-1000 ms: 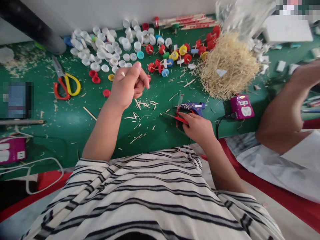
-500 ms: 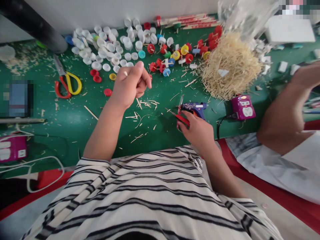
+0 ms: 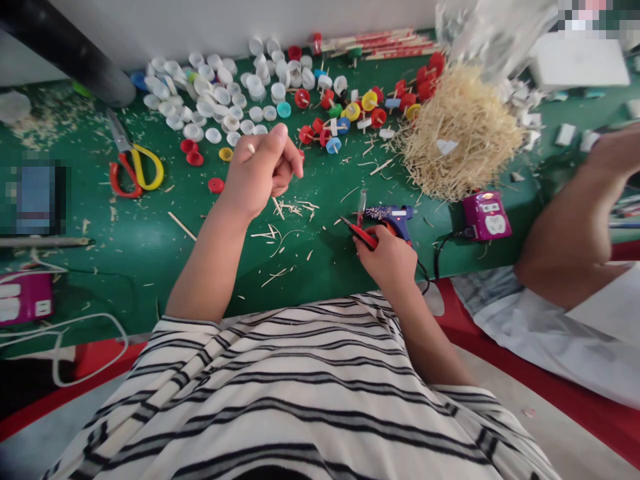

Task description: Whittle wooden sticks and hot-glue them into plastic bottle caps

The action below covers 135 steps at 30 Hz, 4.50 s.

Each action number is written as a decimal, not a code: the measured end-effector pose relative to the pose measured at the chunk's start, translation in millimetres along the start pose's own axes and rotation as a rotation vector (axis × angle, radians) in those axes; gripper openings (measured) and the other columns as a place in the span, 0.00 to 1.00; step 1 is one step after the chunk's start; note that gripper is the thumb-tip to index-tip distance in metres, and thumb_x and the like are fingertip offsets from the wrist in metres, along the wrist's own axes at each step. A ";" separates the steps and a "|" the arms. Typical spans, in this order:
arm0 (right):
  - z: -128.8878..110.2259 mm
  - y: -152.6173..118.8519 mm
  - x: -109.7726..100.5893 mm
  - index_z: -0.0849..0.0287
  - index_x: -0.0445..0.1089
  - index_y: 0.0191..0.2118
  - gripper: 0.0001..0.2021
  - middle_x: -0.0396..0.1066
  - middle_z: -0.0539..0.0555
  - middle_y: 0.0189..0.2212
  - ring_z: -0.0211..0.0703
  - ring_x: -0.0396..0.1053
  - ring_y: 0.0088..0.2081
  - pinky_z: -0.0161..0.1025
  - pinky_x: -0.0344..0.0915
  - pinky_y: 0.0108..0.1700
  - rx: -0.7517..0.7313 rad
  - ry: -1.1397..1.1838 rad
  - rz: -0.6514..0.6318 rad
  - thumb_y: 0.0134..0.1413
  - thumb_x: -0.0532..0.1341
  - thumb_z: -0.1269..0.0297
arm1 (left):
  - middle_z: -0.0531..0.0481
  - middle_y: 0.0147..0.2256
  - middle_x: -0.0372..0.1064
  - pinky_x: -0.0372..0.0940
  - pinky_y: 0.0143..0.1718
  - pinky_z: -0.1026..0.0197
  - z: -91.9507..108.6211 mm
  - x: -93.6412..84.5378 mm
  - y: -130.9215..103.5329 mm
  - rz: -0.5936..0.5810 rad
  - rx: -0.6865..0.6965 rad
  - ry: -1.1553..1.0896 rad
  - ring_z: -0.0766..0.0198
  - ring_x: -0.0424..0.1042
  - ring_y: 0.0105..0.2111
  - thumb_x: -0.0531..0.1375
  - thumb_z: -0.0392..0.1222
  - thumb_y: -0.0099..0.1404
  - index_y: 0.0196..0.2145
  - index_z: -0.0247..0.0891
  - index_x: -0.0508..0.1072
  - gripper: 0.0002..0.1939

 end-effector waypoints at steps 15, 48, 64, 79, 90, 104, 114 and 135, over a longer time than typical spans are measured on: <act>5.0 -4.8 -0.1 0.50 0.73 0.62 0.24 0.82 0.56 0.36 0.53 0.77 0.35 0.40 0.52 0.31 -0.031 0.003 0.207 0.62 0.59 0.58 | 0.56 0.17 0.47 0.51 0.23 0.59 -2.9 -0.6 0.7 -0.026 0.028 0.116 0.68 0.51 0.18 0.45 0.71 0.75 0.27 0.40 0.70 0.36; -40.9 -34.3 -27.4 0.45 0.74 0.67 0.20 0.79 0.52 0.36 0.37 0.70 0.32 0.36 0.54 0.30 -0.868 -0.008 -0.019 0.78 0.54 0.57 | 0.55 0.16 0.46 0.49 0.22 0.59 0.8 2.9 -0.8 0.035 -0.019 -0.030 0.70 0.47 0.17 0.52 0.73 0.72 0.22 0.39 0.72 0.37; -93.2 14.7 -2.5 0.32 0.58 0.76 0.31 0.71 0.56 0.41 0.39 0.60 0.32 0.40 0.44 0.30 -0.792 -0.305 -0.005 0.76 0.47 0.68 | 0.55 0.14 0.45 0.37 0.20 0.55 -9.2 -5.6 7.5 0.106 0.021 -0.179 0.69 0.41 0.15 0.53 0.70 0.73 0.19 0.43 0.73 0.35; -109.2 -2.0 4.8 0.37 0.54 0.78 0.31 0.68 0.53 0.36 0.36 0.52 0.27 0.37 0.46 0.30 -0.589 0.006 -0.138 0.75 0.46 0.65 | 0.56 0.14 0.42 0.35 0.18 0.56 -12.0 -14.9 12.9 0.179 -0.010 -0.243 0.70 0.37 0.15 0.56 0.75 0.67 0.18 0.45 0.71 0.34; -107.1 -10.0 12.7 0.39 0.53 0.79 0.31 0.69 0.54 0.37 0.39 0.60 0.31 0.37 0.53 0.34 -0.532 0.115 -0.179 0.76 0.46 0.65 | 0.55 0.15 0.44 0.36 0.18 0.55 -18.4 -13.9 15.0 0.227 -0.027 -0.180 0.68 0.36 0.16 0.51 0.78 0.68 0.19 0.46 0.67 0.36; -93.4 -26.4 21.8 0.39 0.57 0.77 0.31 0.70 0.54 0.36 0.37 0.58 0.27 0.36 0.49 0.30 -0.504 -0.026 -0.223 0.74 0.48 0.66 | 0.56 0.15 0.41 0.34 0.18 0.56 -13.8 -15.5 12.5 0.266 0.003 -0.216 0.69 0.35 0.16 0.54 0.75 0.69 0.17 0.46 0.68 0.35; -92.7 -27.9 14.8 0.38 0.58 0.77 0.30 0.71 0.54 0.37 0.38 0.60 0.28 0.36 0.52 0.31 -0.517 -0.023 -0.213 0.76 0.46 0.65 | 0.58 0.15 0.42 0.35 0.17 0.58 -12.3 -17.8 10.9 0.165 -0.040 -0.220 0.72 0.36 0.15 0.53 0.76 0.69 0.20 0.42 0.69 0.36; -89.5 -9.1 30.9 0.32 0.58 0.76 0.30 0.71 0.53 0.38 0.36 0.54 0.24 0.38 0.44 0.28 -0.511 -0.102 -0.199 0.75 0.49 0.63 | 0.55 0.18 0.45 0.44 0.23 0.55 -19.9 -18.9 19.6 0.413 0.005 -0.166 0.66 0.46 0.20 0.54 0.76 0.69 0.21 0.46 0.66 0.34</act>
Point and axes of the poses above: each hand's wrist, its own y-axis towards the middle knuckle, its own x-axis out of the palm, z = x × y, the point moved 3 cm from there along y, towards the middle knuckle
